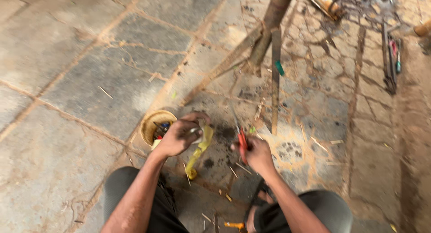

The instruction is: The person sits on the floor and cuts a long yellowish strip into small pieces with red-handled scissors, holding the strip in one hand and snipping repeatedly. Cut pieces and scraps accumulate on the floor next to a small bucket of supplies.

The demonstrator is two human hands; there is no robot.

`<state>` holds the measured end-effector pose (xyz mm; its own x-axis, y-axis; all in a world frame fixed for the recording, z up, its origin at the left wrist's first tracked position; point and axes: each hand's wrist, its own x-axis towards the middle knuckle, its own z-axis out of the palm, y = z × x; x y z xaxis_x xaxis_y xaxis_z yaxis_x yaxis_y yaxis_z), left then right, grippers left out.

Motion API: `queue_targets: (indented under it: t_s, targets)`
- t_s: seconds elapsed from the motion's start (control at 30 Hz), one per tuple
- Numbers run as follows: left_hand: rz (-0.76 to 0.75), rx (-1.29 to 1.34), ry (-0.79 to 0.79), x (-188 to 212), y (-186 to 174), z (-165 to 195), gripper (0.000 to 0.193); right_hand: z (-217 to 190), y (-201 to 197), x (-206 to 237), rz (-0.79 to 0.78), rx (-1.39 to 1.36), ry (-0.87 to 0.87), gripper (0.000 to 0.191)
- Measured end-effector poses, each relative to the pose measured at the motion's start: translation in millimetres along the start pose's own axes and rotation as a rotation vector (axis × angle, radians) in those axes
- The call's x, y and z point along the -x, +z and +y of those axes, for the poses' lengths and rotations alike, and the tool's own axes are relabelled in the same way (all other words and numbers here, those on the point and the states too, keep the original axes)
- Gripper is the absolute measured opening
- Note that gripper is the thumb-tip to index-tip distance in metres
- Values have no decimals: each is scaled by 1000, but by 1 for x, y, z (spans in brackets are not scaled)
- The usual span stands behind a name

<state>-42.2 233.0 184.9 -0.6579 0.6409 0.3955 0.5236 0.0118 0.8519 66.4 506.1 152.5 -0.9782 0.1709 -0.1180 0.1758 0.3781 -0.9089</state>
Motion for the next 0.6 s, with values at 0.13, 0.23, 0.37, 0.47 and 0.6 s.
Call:
queue_targets:
  t_s: [0.13, 0.23, 0.37, 0.47, 0.6]
  targets:
    - [333, 164, -151, 2, -19, 4, 14, 4, 12, 43, -406, -452, 134, 34]
    - [485, 315, -224, 5, -21, 3, 18, 10, 23, 64, -612, -588, 130, 46]
    - [407, 359, -235, 8, -8, -1, 17, 16, 27, 64, -582, -771, 224, 40]
    - [363, 218, -45, 7, 3, -3, 16, 17, 27, 61, -501, -771, 319, 30]
    - [349, 215, -97, 4, 9, -2, 15, 15, 30, 62, -495, -617, 166, 17]
